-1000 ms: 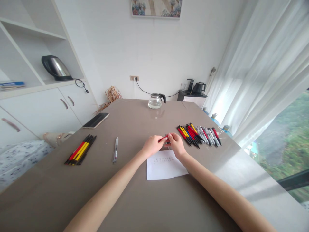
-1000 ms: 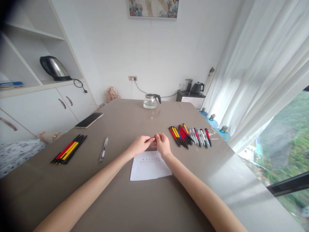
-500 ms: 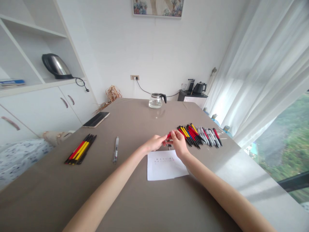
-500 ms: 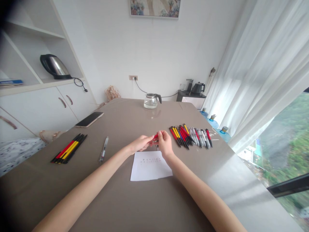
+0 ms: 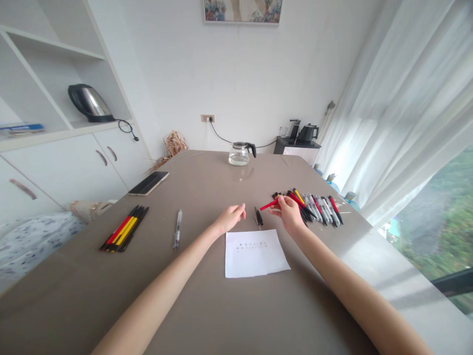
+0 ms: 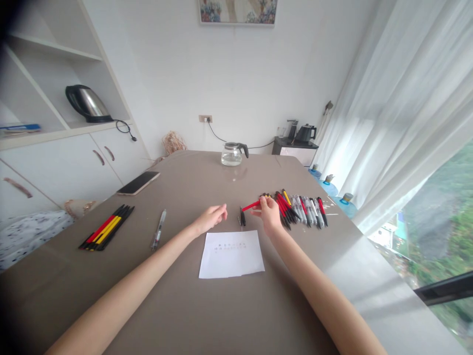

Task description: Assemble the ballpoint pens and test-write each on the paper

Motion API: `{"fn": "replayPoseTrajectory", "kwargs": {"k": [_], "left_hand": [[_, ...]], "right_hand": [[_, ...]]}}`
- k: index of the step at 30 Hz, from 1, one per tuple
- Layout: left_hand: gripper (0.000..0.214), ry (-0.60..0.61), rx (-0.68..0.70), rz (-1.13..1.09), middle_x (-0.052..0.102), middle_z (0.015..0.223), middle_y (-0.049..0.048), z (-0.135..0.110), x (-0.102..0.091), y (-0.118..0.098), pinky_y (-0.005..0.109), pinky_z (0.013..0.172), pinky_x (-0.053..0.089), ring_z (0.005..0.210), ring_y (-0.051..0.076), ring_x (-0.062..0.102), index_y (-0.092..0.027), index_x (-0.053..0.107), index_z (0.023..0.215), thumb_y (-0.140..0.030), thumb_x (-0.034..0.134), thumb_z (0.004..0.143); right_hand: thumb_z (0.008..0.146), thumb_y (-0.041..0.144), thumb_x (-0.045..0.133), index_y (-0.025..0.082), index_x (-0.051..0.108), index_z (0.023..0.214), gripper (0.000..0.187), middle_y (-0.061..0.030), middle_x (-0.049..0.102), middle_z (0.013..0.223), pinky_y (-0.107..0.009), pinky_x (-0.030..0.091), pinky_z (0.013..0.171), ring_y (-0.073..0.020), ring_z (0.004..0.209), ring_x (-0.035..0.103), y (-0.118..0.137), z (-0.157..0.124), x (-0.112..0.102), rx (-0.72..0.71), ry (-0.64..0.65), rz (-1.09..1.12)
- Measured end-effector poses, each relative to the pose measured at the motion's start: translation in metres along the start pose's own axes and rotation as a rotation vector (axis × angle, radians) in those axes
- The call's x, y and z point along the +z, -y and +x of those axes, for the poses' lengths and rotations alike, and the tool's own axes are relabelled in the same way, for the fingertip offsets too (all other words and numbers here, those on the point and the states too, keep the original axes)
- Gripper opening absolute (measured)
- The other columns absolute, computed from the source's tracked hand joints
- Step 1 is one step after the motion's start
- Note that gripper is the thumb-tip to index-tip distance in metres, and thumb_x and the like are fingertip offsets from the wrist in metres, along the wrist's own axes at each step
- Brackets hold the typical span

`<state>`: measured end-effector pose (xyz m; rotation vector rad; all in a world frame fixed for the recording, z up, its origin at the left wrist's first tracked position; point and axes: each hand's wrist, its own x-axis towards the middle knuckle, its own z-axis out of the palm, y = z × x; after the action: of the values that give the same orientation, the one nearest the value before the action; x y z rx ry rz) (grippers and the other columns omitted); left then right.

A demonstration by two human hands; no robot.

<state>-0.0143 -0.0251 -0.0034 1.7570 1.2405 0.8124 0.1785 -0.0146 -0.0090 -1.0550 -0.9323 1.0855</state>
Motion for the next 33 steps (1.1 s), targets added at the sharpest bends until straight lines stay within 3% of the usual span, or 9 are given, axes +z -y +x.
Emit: {"fn": "replayPoseTrajectory", "kwargs": {"k": [7, 12, 16, 23, 28, 33], "left_hand": [[0.028, -0.07, 0.006, 0.075, 0.05, 0.061, -0.0013, 0.005, -0.006, 0.011, 0.023, 0.055, 0.036, 0.055, 0.01, 0.045, -0.017, 0.054, 0.079, -0.029, 0.029, 0.079], [0.026, -0.039, 0.203, 0.197, 0.059, 0.086, 0.0031, 0.002, -0.005, 0.013, 0.026, 0.073, 0.039, 0.078, 0.014, 0.053, -0.021, 0.058, 0.089, -0.029, 0.035, 0.079], [0.024, -0.011, 0.303, 0.282, 0.058, 0.091, 0.0046, 0.0, -0.004, 0.015, 0.028, 0.079, 0.039, 0.083, 0.016, 0.053, -0.021, 0.061, 0.09, -0.026, 0.042, 0.077], [0.028, 0.013, 0.28, 0.204, 0.058, 0.095, 0.0061, 0.0, -0.003, 0.02, 0.03, 0.08, 0.041, 0.085, 0.017, 0.055, -0.021, 0.059, 0.097, -0.025, 0.053, 0.07], [0.03, -0.004, 0.228, 0.097, 0.061, 0.094, 0.0056, -0.001, 0.0, 0.016, 0.03, 0.079, 0.042, 0.086, 0.017, 0.055, -0.02, 0.057, 0.098, -0.027, 0.056, 0.069], [0.023, -0.116, 0.181, -0.059, 0.063, 0.087, 0.0056, 0.005, -0.003, 0.017, 0.031, 0.08, 0.042, 0.082, 0.015, 0.057, -0.017, 0.059, 0.086, -0.034, 0.053, 0.072]], "right_hand": [[0.068, 0.036, 0.058, 0.016, 0.055, 0.08, 0.024, -0.0066, 0.058, 0.081, -0.028, 0.053, 0.063, -0.016, 0.075, 0.058, 0.004, -0.013, 0.005, 0.099, 0.117, -0.016], [0.065, 0.038, 0.06, 0.016, 0.058, 0.082, 0.027, -0.0057, 0.059, 0.083, -0.024, 0.052, 0.057, -0.0138, 0.073, 0.056, 0.003, -0.018, 0.009, 0.092, 0.136, -0.063], [0.066, 0.038, 0.059, 0.015, 0.059, 0.082, 0.028, -0.0058, 0.058, 0.077, -0.024, 0.052, 0.054, -0.0142, 0.072, 0.056, -0.001, -0.016, 0.009, 0.068, 0.13, -0.116], [0.067, 0.039, 0.056, 0.014, 0.058, 0.084, 0.03, -0.006, 0.057, 0.077, -0.023, 0.051, 0.051, -0.0148, 0.071, 0.055, -0.001, -0.014, 0.007, -0.032, 0.096, -0.195], [0.067, 0.036, 0.057, 0.015, 0.057, 0.086, 0.028, -0.0066, 0.058, 0.084, -0.024, 0.051, 0.053, -0.0151, 0.074, 0.057, 0.001, -0.018, 0.01, -0.022, 0.116, -0.149], [0.067, 0.031, 0.059, 0.016, 0.055, 0.086, 0.025, -0.0051, 0.06, 0.081, -0.024, 0.051, 0.054, -0.0147, 0.073, 0.06, -0.002, -0.02, 0.012, 0.019, 0.171, -0.124]]}}
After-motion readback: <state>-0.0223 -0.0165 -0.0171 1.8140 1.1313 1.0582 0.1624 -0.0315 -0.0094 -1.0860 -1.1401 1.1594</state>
